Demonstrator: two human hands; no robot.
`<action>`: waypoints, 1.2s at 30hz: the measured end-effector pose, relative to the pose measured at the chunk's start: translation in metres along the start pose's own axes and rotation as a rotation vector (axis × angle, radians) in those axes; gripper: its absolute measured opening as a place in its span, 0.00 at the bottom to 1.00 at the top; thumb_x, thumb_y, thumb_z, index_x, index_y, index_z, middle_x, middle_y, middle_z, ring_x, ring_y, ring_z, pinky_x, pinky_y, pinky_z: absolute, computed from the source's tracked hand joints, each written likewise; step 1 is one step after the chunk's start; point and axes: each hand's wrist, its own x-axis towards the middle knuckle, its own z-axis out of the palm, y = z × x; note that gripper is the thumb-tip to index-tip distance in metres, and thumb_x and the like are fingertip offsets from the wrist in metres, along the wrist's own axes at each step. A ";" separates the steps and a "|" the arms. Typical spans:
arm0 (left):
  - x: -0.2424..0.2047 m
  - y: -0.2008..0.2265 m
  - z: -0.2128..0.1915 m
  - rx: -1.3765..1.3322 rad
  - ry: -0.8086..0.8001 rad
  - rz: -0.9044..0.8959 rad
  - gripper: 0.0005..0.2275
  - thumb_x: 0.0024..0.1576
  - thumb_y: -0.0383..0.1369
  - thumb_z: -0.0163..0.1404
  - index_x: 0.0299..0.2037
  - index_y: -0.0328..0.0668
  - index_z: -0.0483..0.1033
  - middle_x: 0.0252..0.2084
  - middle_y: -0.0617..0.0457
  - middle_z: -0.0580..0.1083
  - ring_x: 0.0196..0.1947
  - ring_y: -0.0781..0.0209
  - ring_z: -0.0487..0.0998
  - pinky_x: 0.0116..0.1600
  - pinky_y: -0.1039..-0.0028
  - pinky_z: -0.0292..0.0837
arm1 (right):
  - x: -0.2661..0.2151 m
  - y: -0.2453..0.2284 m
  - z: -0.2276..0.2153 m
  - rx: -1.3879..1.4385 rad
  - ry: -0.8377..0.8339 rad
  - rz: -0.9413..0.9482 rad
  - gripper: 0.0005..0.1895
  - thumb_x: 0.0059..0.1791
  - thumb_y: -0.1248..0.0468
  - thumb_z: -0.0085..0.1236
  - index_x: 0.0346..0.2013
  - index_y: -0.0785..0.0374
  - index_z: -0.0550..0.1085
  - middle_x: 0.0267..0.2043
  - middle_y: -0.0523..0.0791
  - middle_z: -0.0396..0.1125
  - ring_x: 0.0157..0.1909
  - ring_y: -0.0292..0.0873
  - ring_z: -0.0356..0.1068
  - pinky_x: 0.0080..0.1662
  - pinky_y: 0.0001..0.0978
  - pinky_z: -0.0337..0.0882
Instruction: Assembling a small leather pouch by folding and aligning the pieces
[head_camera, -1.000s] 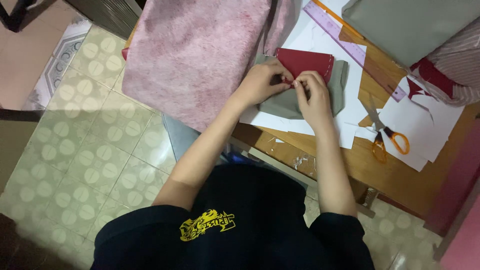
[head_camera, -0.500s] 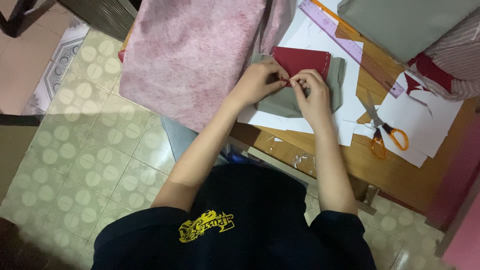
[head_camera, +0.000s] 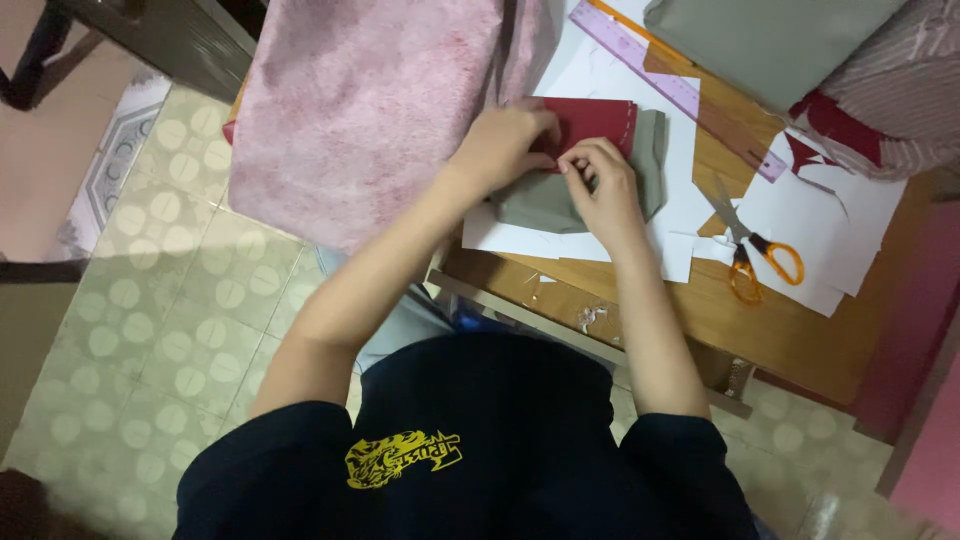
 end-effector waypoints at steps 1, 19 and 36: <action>0.011 -0.007 0.006 0.003 -0.003 0.007 0.18 0.54 0.41 0.69 0.52 0.49 0.82 0.49 0.45 0.81 0.51 0.39 0.84 0.51 0.50 0.80 | 0.001 -0.006 -0.002 -0.002 0.007 0.003 0.02 0.58 0.75 0.61 0.45 0.69 0.78 0.44 0.51 0.71 0.45 0.52 0.73 0.43 0.41 0.77; 0.063 -0.003 -0.040 -0.008 -0.359 -0.030 0.26 0.34 0.43 0.75 0.41 0.45 0.80 0.38 0.50 0.80 0.39 0.45 0.80 0.35 0.56 0.69 | -0.017 0.022 -0.064 0.316 0.487 0.221 0.32 0.56 0.57 0.73 0.69 0.53 0.64 0.64 0.48 0.73 0.59 0.43 0.72 0.54 0.32 0.72; -0.007 0.053 -0.099 -0.684 0.544 0.150 0.21 0.69 0.36 0.63 0.66 0.46 0.65 0.65 0.48 0.73 0.67 0.51 0.76 0.72 0.61 0.72 | -0.027 0.026 -0.069 0.801 0.696 0.510 0.28 0.43 0.74 0.78 0.54 0.60 0.73 0.51 0.49 0.78 0.52 0.46 0.80 0.55 0.41 0.84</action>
